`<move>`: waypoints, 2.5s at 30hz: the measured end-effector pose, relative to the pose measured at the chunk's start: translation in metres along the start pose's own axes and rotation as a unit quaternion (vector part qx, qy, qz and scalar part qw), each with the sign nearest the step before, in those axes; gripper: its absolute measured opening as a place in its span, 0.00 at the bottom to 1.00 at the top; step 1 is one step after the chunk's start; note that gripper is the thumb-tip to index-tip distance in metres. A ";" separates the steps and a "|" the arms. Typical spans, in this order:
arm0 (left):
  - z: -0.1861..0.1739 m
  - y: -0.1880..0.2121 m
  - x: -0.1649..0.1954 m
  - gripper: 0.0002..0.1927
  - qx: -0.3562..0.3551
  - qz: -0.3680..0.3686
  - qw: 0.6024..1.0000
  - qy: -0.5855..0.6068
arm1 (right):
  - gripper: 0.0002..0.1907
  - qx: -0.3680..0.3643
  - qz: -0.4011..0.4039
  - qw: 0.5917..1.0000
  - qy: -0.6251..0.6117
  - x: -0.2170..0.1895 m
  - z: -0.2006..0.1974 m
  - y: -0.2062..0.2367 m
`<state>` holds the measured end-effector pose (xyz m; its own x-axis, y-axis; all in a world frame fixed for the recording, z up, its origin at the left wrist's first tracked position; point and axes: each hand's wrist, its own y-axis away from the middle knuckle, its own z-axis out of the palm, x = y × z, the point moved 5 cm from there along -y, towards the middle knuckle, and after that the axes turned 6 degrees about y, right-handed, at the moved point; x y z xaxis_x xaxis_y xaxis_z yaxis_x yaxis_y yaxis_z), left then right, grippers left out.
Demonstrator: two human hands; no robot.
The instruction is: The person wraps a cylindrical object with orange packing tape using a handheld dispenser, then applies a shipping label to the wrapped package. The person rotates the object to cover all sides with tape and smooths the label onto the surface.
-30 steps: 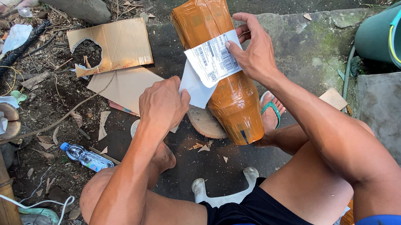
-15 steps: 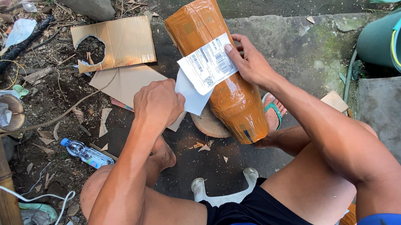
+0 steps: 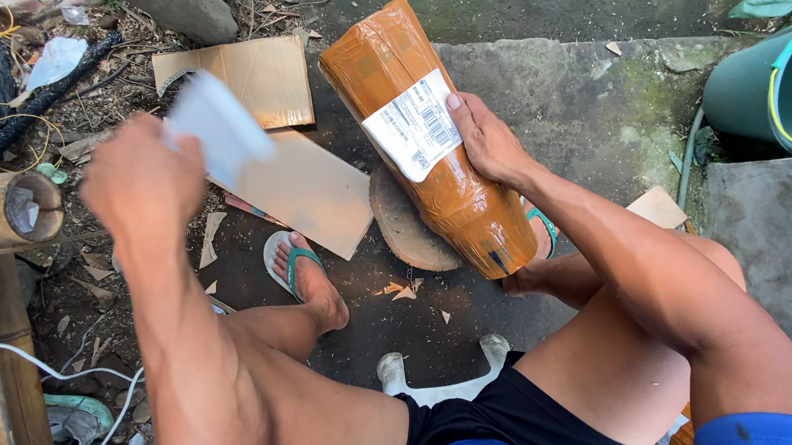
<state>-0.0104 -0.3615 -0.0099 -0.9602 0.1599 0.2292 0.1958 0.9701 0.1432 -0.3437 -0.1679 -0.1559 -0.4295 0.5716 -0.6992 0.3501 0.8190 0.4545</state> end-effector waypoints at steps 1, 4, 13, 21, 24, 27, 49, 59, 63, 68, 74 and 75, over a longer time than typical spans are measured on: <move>-0.011 0.000 -0.006 0.15 0.087 0.010 0.995 0.040 | 0.39 -0.005 -0.007 1.000 -0.006 0.001 0.001 -0.001; -0.008 -0.006 -0.002 0.09 0.120 0.085 0.917 0.370 | 0.38 -0.029 -0.025 0.998 -0.040 0.003 0.003 -0.002; 0.095 -0.021 0.098 0.17 -0.026 0.294 0.869 0.396 | 0.35 -0.009 -0.181 0.982 -0.062 -0.014 0.001 0.006; 0.127 -0.036 0.110 0.22 -0.119 0.023 0.898 0.423 | 0.27 0.181 -0.308 0.912 0.200 -0.046 0.008 0.044; 0.127 -0.039 0.111 0.23 -0.080 0.031 0.864 0.495 | 0.23 0.193 -0.317 0.906 0.202 -0.049 0.009 0.051; 0.130 -0.041 0.113 0.23 -0.071 0.044 0.859 0.505 | 0.28 0.171 -0.302 0.908 0.235 -0.047 0.011 0.046; 0.147 -0.043 0.122 0.23 -0.082 0.120 0.918 0.369 | 0.56 -0.126 -0.247 0.957 0.083 -0.044 -0.011 0.006; 0.150 -0.038 0.133 0.17 0.019 0.227 0.904 0.362 | 0.49 -0.069 -0.230 0.937 0.252 -0.050 -0.033 0.033; 0.155 -0.041 0.143 0.17 0.052 0.261 0.894 0.361 | 0.54 -0.037 -0.232 0.906 0.352 -0.041 -0.022 0.041; 0.156 -0.040 0.159 0.19 0.072 0.260 0.897 0.351 | 0.68 -0.007 -0.244 0.915 0.321 -0.028 -0.017 0.044; 0.156 -0.041 0.168 0.19 0.063 0.245 0.900 0.354 | 0.72 0.060 -0.263 0.891 0.365 -0.026 -0.010 0.049; 0.156 -0.041 0.169 0.19 0.068 0.242 0.900 0.355 | 0.72 0.065 -0.258 0.886 0.380 -0.028 -0.010 0.048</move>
<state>-0.2119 -0.3461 -0.1272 -0.3898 0.4593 0.7981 0.4841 0.8395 -0.2467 -0.3235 -0.1438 -0.1089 -0.9796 0.0303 -0.1988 0.0144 0.9966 0.0812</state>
